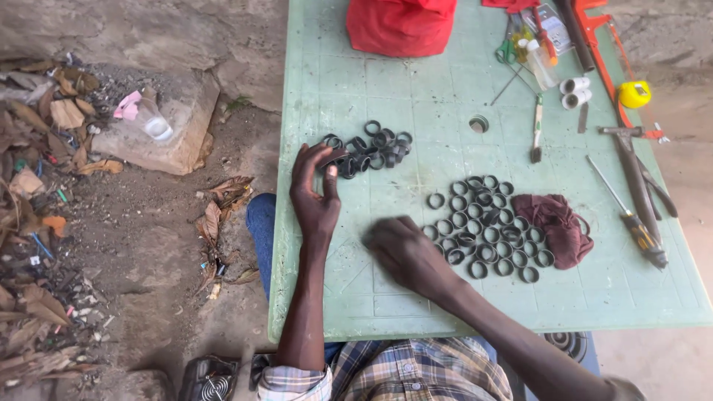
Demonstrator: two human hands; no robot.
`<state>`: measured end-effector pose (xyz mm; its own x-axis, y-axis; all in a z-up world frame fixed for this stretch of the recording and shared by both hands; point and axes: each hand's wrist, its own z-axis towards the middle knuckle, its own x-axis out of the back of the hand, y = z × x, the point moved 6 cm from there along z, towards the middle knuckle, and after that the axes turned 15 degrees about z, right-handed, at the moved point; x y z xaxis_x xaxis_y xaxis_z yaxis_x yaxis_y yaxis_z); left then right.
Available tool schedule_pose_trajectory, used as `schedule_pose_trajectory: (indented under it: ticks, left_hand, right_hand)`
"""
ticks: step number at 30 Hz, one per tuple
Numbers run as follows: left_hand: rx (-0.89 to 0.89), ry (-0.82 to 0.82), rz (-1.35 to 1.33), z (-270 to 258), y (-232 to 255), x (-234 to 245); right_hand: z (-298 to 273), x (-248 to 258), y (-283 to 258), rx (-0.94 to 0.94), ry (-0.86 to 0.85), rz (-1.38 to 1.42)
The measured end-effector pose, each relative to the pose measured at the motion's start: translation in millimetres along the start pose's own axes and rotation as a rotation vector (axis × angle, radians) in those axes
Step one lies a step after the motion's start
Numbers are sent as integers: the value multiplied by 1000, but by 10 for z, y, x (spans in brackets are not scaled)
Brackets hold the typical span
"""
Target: The recorder sorts small black rings from a red bag and then sands them individually using sandpaper on a table.
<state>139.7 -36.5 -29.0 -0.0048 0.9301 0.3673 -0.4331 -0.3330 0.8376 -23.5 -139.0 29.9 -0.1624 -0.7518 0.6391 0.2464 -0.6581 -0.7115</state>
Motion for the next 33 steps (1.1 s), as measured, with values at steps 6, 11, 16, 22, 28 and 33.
schedule_pose_trajectory:
  ticks: [6,11,16,22,28,33]
  left_hand:
    - [-102,-39,37,24,182,-59]
    - [-224,-69,187,25,278,-100]
    - [-257,-90,225,-12,337,-53]
    - [-227,-47,190,-1,236,-43]
    - [-192,-55,186,40,169,-120]
    - [-158,-89,205,18,205,-172]
  right_hand:
    - [-355,715,-103,-136,2,71]
    - [-156,1247,-30,-238,319,-30]
    - [276,983,508,-429,367,55]
    - [626,470,959,-344,435,-32]
    - [685,644,837,-352,444,31]
    - [430,782,787,-445,243,78]
